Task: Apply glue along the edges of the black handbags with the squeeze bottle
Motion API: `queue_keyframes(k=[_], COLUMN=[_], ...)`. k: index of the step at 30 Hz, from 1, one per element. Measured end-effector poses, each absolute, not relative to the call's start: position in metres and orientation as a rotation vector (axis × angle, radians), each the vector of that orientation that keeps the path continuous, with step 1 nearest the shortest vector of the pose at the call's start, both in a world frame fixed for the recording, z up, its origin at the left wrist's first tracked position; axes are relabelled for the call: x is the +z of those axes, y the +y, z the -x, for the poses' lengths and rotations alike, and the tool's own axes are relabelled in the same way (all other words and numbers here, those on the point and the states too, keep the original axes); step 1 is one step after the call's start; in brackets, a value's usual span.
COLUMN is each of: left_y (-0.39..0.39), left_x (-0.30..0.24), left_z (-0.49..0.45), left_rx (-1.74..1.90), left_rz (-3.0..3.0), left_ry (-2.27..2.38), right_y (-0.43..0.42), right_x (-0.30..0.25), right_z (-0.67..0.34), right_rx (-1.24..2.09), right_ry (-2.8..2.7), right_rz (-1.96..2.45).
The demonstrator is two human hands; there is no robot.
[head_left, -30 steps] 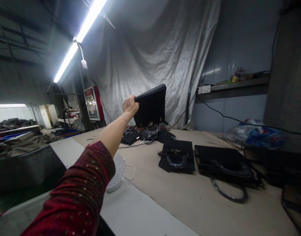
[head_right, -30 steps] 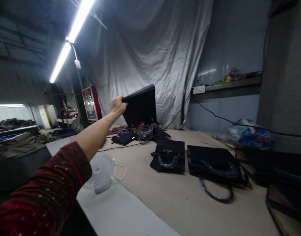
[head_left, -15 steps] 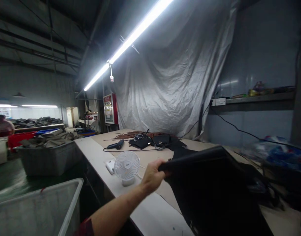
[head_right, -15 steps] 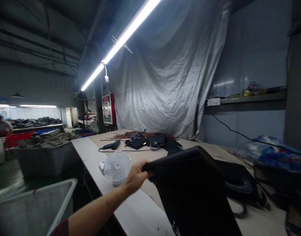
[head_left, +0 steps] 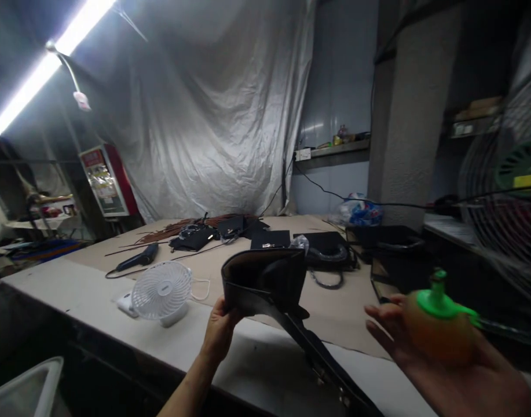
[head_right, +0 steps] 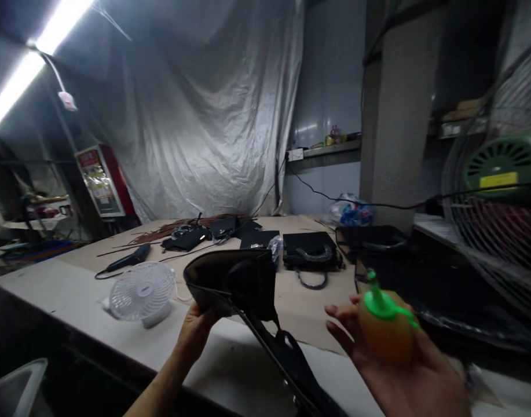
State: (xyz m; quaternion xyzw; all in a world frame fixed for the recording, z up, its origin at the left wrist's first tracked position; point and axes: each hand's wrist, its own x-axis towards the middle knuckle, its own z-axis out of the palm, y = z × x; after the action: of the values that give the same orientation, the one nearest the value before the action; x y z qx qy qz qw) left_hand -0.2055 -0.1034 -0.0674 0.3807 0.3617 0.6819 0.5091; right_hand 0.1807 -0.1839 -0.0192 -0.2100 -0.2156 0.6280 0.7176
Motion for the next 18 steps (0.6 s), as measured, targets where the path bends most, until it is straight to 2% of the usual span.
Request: queue_keyframes(k=[5,12,18], left_y=[-0.107,-0.100,-0.095], left_x=[-0.087,-0.086,-0.088], left_z=[0.189,0.170,0.151], left_rx=[1.605,1.513,1.468], left_rz=[-0.825,-0.822,-0.835], left_ry=[0.837,0.788,0.780], right_y=[-0.186,-0.181,-0.172], right_x=[0.005,0.009,0.005], right_z=[-0.144,-0.122,-0.108], right_rx=[1.554,1.609,1.810], right_ry=[-0.416,-0.679,-0.719], right_rz=[0.474,0.389,0.473])
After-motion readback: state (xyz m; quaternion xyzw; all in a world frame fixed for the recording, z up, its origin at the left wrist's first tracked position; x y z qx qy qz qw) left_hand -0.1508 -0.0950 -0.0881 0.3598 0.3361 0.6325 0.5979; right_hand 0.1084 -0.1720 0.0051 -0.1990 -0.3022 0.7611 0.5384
